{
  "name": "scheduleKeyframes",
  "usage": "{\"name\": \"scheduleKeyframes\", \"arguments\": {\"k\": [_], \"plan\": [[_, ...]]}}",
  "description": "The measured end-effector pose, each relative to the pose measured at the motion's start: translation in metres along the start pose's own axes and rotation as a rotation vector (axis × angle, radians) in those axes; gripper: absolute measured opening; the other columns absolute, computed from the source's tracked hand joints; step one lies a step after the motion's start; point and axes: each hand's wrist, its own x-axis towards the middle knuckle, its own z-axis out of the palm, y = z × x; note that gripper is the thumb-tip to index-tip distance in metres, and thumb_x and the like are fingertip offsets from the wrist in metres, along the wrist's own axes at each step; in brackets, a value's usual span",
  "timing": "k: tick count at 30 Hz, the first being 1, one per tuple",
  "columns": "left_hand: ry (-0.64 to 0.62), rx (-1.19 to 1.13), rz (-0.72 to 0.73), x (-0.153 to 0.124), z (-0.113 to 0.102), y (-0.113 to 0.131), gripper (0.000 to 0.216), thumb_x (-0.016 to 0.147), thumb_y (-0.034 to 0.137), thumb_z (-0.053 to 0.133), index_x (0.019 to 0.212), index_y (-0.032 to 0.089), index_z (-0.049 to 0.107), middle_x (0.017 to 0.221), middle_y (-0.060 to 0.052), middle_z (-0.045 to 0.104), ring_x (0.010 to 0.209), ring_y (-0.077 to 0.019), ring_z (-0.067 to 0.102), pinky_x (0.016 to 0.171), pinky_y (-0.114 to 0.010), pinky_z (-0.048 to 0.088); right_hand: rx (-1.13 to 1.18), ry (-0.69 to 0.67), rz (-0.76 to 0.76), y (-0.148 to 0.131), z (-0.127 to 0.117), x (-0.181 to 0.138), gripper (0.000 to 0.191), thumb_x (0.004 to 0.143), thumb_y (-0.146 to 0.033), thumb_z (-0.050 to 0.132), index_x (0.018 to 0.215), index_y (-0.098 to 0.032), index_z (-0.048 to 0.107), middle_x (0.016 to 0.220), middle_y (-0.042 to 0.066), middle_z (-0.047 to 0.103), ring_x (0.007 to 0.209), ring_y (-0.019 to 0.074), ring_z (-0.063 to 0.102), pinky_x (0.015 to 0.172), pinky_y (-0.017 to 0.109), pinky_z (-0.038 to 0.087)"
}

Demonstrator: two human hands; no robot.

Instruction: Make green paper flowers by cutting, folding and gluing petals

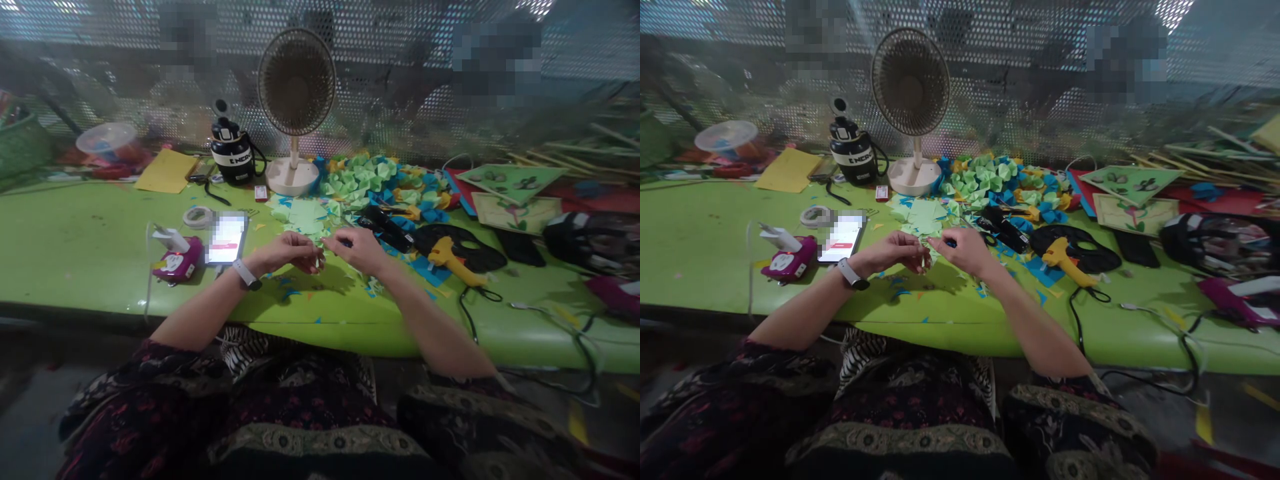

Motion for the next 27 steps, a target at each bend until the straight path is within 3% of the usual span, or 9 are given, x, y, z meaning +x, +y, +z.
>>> {"name": "scheduleKeyframes", "arguments": {"k": [5, 10, 18, 23, 27], "plan": [[-0.002, -0.010, 0.039, 0.0001, 0.0007, -0.0009, 0.027, 0.076, 0.035, 0.079, 0.087, 0.012, 0.070, 0.088, -0.010, 0.076, 0.075, -0.0157, 0.073, 0.071, -0.028, 0.058, 0.024, 0.030, 0.001, -0.0042, 0.0041, -0.0012, 0.054, 0.086, -0.065, 0.048, 0.056, -0.020, 0.048, 0.057, 0.000, 0.048, 0.058, 0.0128, 0.042, 0.060, 0.029, 0.031], [0.088, -0.049, 0.127, 0.0021, 0.0006, -0.0027, 0.035, 0.075, 0.023, 0.080, 0.104, 0.016, 0.061, 0.097, -0.008, 0.074, 0.089, -0.0165, 0.071, 0.079, -0.030, 0.056, 0.020, 0.093, 0.008, -0.0023, 0.0015, -0.0011, 0.054, 0.086, -0.065, 0.049, 0.056, -0.020, 0.049, 0.057, 0.000, 0.050, 0.058, 0.0129, 0.041, 0.060, 0.029, 0.032], [0.200, -0.067, 0.355, 0.0089, 0.0044, -0.0072, 0.031, 0.070, 0.018, 0.081, 0.086, 0.015, 0.055, 0.106, -0.006, 0.068, 0.109, -0.0176, 0.063, 0.102, -0.037, 0.046, 0.013, 0.152, 0.051, -0.0023, 0.0006, -0.0007, 0.057, 0.086, -0.069, 0.047, 0.056, -0.020, 0.047, 0.057, 0.001, 0.050, 0.059, 0.0134, 0.042, 0.061, 0.029, 0.033], [0.319, -0.050, 0.415, 0.0091, 0.0069, -0.0063, 0.040, 0.068, 0.020, 0.083, 0.090, 0.017, 0.050, 0.120, -0.009, 0.064, 0.116, -0.0196, 0.059, 0.101, -0.038, 0.046, 0.022, 0.159, 0.062, -0.0023, 0.0017, -0.0007, 0.056, 0.086, -0.068, 0.048, 0.056, -0.021, 0.047, 0.057, 0.000, 0.049, 0.059, 0.0133, 0.042, 0.061, 0.029, 0.033], [0.324, -0.036, 0.409, 0.0094, 0.0073, -0.0068, 0.042, 0.067, 0.020, 0.084, 0.090, 0.018, 0.048, 0.121, -0.009, 0.062, 0.114, -0.0196, 0.059, 0.100, -0.039, 0.047, 0.027, 0.171, 0.060, -0.0011, 0.0026, -0.0006, 0.055, 0.086, -0.067, 0.049, 0.056, -0.021, 0.047, 0.057, 0.000, 0.050, 0.059, 0.0136, 0.042, 0.062, 0.029, 0.033]]}}
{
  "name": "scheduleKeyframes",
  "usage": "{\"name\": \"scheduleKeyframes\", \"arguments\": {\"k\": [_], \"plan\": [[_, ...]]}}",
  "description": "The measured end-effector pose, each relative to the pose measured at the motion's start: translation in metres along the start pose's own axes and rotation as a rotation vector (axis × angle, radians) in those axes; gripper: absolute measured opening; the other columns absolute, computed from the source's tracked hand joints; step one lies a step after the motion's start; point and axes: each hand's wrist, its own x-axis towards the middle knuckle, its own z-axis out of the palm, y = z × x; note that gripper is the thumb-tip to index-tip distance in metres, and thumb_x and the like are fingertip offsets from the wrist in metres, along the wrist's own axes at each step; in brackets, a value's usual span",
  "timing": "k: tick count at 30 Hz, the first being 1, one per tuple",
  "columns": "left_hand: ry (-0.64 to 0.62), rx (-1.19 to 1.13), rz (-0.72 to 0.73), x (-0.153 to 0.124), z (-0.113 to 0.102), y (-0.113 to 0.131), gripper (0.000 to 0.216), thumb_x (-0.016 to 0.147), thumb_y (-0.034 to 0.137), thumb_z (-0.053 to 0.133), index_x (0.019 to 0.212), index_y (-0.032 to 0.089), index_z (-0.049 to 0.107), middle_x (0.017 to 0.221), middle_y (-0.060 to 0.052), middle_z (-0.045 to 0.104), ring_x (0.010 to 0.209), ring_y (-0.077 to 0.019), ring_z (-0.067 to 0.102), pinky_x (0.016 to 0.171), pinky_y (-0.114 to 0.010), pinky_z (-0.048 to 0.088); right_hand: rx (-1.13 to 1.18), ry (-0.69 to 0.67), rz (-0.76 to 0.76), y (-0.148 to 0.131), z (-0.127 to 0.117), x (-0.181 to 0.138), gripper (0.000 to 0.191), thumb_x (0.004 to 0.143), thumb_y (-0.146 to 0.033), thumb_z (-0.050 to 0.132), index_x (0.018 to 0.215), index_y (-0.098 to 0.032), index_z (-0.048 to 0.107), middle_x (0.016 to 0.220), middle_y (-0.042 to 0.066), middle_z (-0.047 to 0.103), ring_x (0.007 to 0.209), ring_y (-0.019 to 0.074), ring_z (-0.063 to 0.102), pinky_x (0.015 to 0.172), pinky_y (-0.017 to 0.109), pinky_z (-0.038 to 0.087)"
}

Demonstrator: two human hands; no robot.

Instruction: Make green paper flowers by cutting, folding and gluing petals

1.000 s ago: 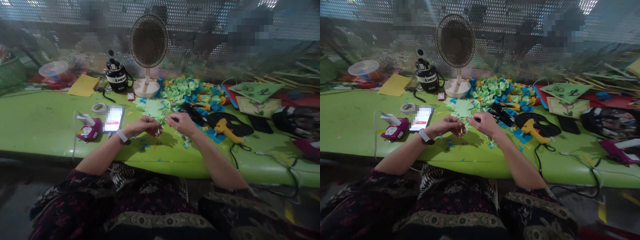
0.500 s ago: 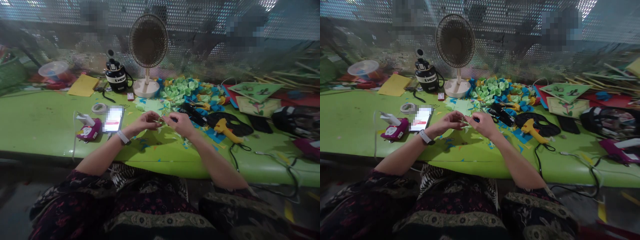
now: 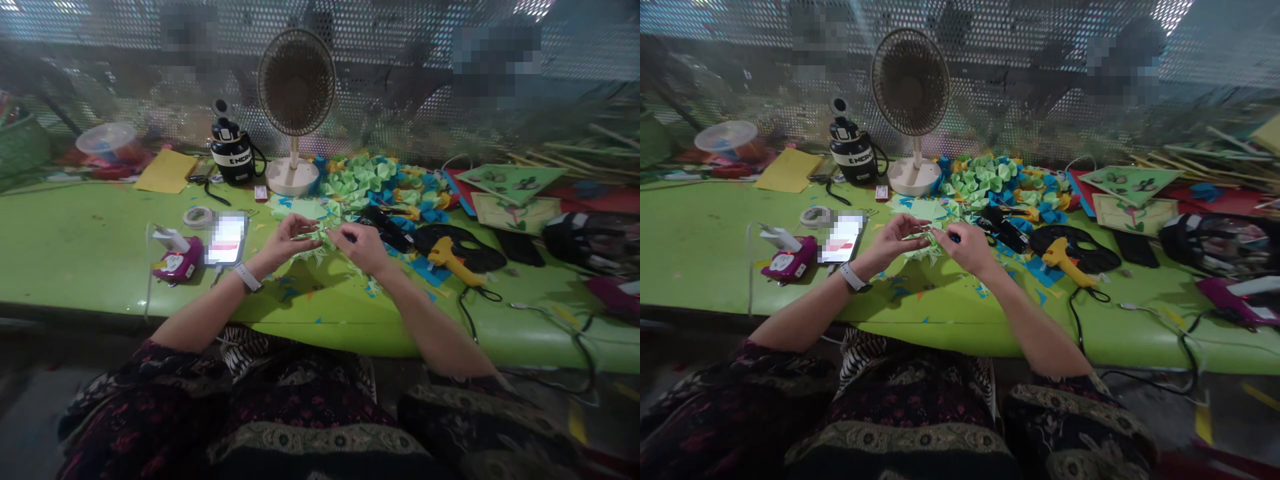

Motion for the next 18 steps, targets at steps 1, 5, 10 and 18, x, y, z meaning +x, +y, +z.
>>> {"name": "scheduleKeyframes", "arguments": {"k": [1, 5, 10, 18], "plan": [[-0.004, 0.010, 0.004, -0.0001, 0.0001, -0.0002, 0.041, 0.068, 0.020, 0.083, 0.088, 0.018, 0.048, 0.120, -0.009, 0.063, 0.114, -0.0194, 0.059, 0.100, -0.039, 0.046, 0.001, 0.002, -0.001, -0.0001, 0.0000, 0.0001, 0.055, 0.086, -0.067, 0.049, 0.056, -0.021, 0.047, 0.057, 0.000, 0.050, 0.059, 0.0137, 0.043, 0.062, 0.029, 0.034], [0.003, 0.039, 0.047, -0.0011, 0.0009, 0.0000, 0.036, 0.070, 0.022, 0.082, 0.084, 0.017, 0.049, 0.119, -0.008, 0.063, 0.115, -0.0186, 0.058, 0.103, -0.039, 0.045, 0.004, 0.005, 0.005, -0.0015, -0.0005, 0.0002, 0.056, 0.086, -0.068, 0.049, 0.055, -0.021, 0.047, 0.057, 0.001, 0.051, 0.059, 0.0138, 0.044, 0.062, 0.029, 0.034], [-0.008, 0.065, 0.055, -0.0027, 0.0024, 0.0007, 0.032, 0.072, 0.024, 0.081, 0.085, 0.017, 0.052, 0.118, -0.009, 0.064, 0.118, -0.0189, 0.058, 0.104, -0.038, 0.044, 0.003, -0.003, -0.003, -0.0017, 0.0005, -0.0002, 0.055, 0.086, -0.066, 0.049, 0.056, -0.020, 0.047, 0.057, 0.001, 0.051, 0.059, 0.0134, 0.043, 0.061, 0.029, 0.034], [0.001, 0.139, 0.063, -0.0024, 0.0033, 0.0004, 0.023, 0.080, 0.031, 0.075, 0.086, 0.016, 0.058, 0.116, -0.012, 0.067, 0.121, -0.0205, 0.057, 0.106, -0.038, 0.041, -0.006, -0.019, -0.005, -0.0003, 0.0029, -0.0005, 0.056, 0.087, -0.065, 0.048, 0.056, -0.020, 0.050, 0.058, 0.001, 0.052, 0.059, 0.0138, 0.044, 0.062, 0.030, 0.034]]}}
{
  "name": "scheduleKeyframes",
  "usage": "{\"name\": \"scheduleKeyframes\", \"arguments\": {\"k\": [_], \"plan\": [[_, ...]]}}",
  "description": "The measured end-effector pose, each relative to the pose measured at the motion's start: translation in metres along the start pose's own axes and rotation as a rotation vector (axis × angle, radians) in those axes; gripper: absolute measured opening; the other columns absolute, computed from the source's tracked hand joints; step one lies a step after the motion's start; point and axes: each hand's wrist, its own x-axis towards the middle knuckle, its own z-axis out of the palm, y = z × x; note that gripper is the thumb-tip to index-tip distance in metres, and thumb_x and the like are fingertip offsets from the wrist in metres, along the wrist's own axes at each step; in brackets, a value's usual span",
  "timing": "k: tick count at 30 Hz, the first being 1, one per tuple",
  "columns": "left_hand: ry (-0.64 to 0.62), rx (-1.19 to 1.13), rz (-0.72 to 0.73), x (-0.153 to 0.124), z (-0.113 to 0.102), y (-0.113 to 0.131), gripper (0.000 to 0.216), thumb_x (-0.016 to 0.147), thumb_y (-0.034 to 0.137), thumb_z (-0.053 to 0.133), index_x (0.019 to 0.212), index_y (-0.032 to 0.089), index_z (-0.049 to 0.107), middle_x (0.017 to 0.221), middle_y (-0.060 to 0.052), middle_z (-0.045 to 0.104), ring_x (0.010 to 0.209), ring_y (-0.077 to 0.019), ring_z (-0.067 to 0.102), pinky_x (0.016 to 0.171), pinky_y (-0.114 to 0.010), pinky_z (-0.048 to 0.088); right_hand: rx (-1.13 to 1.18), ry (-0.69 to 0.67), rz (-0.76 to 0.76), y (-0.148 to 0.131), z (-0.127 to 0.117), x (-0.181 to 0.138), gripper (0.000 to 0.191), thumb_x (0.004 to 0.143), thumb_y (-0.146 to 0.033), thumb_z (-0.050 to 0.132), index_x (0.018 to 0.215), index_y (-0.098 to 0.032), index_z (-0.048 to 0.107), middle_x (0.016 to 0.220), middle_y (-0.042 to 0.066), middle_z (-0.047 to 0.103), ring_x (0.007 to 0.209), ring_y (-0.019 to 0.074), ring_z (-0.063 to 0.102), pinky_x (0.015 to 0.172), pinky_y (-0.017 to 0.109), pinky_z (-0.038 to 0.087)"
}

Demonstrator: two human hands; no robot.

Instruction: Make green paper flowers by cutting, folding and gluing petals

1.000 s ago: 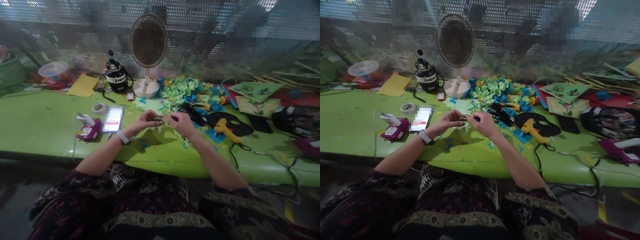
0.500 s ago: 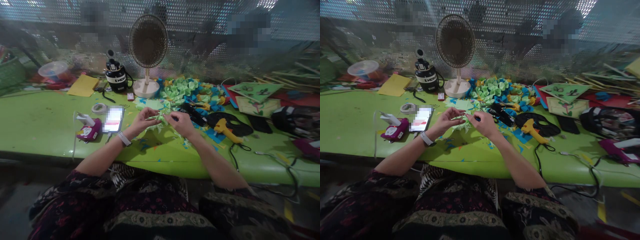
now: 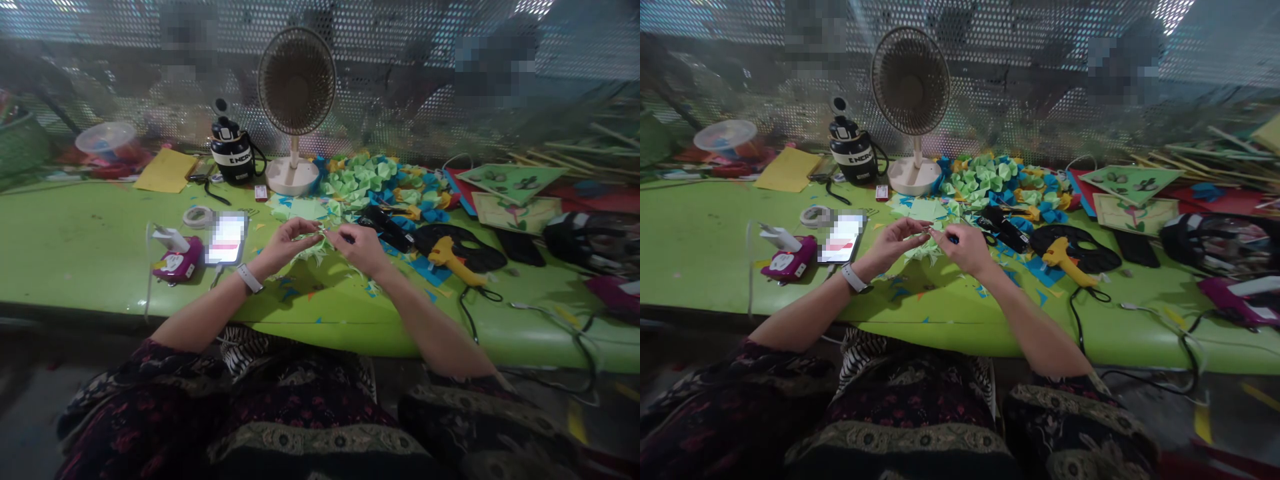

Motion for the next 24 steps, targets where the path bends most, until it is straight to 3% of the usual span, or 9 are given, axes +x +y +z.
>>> {"name": "scheduleKeyframes", "arguments": {"k": [6, 12, 24], "plan": [[0.015, -0.064, 0.024, 0.0010, -0.0005, -0.0039, 0.033, 0.075, 0.030, 0.079, 0.097, 0.017, 0.058, 0.112, -0.009, 0.067, 0.109, -0.0196, 0.062, 0.100, -0.040, 0.046, 0.003, 0.022, -0.001, 0.0029, 0.0005, 0.0008, 0.057, 0.088, -0.065, 0.049, 0.055, -0.019, 0.051, 0.057, 0.001, 0.052, 0.058, 0.0131, 0.044, 0.062, 0.029, 0.034], [0.017, -0.073, 0.047, 0.0007, -0.0007, -0.0062, 0.033, 0.073, 0.028, 0.081, 0.083, 0.017, 0.051, 0.112, -0.009, 0.067, 0.114, -0.0202, 0.060, 0.103, -0.041, 0.045, 0.006, 0.024, 0.003, 0.0025, 0.0005, 0.0008, 0.058, 0.088, -0.067, 0.047, 0.056, -0.019, 0.052, 0.057, 0.001, 0.053, 0.058, 0.0131, 0.045, 0.061, 0.029, 0.034], [-0.007, -0.043, 0.022, 0.0000, 0.0012, -0.0048, 0.032, 0.075, 0.032, 0.079, 0.085, 0.017, 0.052, 0.114, -0.011, 0.068, 0.114, -0.0199, 0.061, 0.103, -0.039, 0.045, 0.003, 0.019, 0.006, -0.0005, 0.0042, -0.0003, 0.057, 0.086, -0.067, 0.048, 0.054, -0.020, 0.045, 0.055, 0.000, 0.047, 0.057, 0.0122, 0.041, 0.060, 0.029, 0.032]]}}
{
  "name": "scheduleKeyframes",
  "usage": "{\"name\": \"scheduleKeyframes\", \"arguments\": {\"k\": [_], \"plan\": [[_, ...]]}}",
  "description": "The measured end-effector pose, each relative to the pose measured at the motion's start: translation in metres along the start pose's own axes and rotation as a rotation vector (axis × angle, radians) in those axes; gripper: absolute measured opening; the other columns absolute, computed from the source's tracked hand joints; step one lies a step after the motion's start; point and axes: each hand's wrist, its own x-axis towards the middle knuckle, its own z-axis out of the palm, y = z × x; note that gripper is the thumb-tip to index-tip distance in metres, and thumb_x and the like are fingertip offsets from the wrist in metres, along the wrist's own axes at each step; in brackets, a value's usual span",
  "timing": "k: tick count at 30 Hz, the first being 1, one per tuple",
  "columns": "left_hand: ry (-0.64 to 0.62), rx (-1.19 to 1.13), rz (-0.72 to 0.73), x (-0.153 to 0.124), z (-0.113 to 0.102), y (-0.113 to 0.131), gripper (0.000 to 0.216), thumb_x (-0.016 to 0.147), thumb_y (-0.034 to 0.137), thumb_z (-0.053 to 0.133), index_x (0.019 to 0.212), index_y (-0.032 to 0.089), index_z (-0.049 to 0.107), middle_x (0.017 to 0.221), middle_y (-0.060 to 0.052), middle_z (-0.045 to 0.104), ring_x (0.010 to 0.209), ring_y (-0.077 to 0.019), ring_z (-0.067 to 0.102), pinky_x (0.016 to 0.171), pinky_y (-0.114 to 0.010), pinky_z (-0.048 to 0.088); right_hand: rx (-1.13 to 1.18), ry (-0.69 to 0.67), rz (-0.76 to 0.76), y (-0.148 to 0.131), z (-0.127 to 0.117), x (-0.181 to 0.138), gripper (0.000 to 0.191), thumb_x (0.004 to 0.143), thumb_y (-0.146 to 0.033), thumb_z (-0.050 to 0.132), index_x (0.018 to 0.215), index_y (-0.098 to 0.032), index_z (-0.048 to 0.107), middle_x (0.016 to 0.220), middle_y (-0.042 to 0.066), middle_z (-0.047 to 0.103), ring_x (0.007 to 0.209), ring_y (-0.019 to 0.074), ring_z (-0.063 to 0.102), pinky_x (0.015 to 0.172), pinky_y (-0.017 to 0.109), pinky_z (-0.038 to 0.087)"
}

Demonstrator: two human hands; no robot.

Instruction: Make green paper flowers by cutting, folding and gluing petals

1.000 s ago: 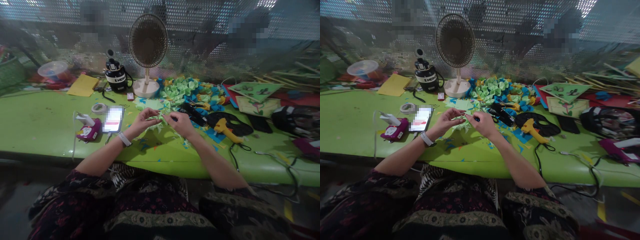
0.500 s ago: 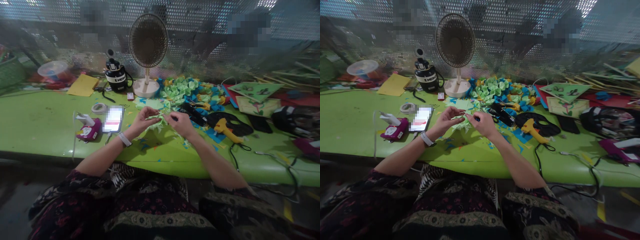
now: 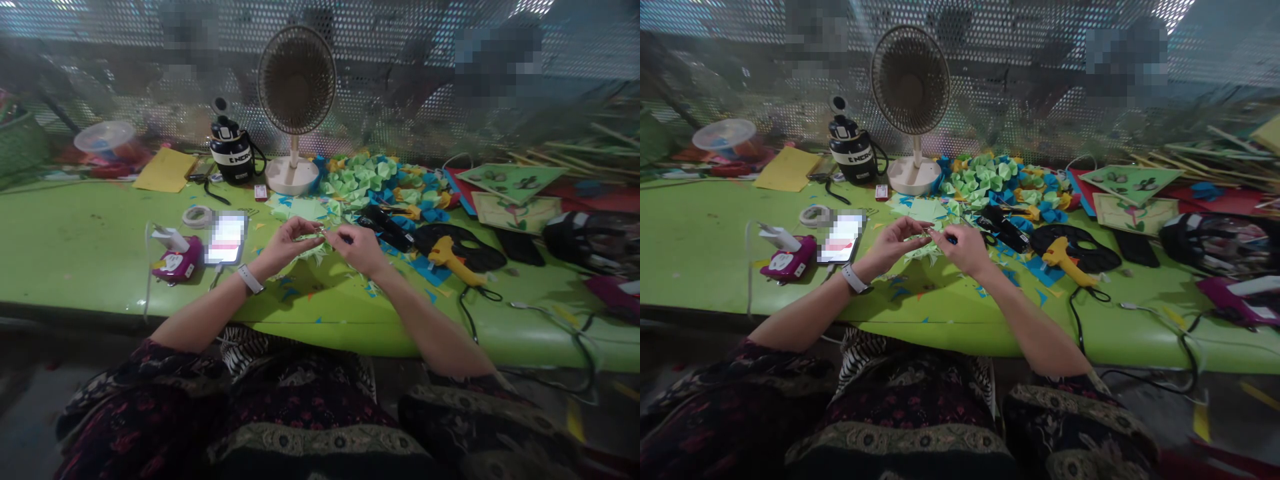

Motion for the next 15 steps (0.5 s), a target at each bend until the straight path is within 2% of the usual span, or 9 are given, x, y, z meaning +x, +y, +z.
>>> {"name": "scheduleKeyframes", "arguments": {"k": [15], "plan": [[-0.009, 0.030, -0.014, -0.0011, -0.0003, -0.0022, 0.024, 0.079, 0.036, 0.075, 0.087, 0.015, 0.064, 0.108, -0.010, 0.071, 0.107, -0.0186, 0.065, 0.103, -0.039, 0.045, 0.022, -0.017, 0.010, -0.0025, 0.0009, 0.0001, 0.057, 0.084, -0.067, 0.048, 0.053, -0.020, 0.043, 0.054, 0.000, 0.047, 0.057, 0.0126, 0.041, 0.060, 0.029, 0.032]]}}
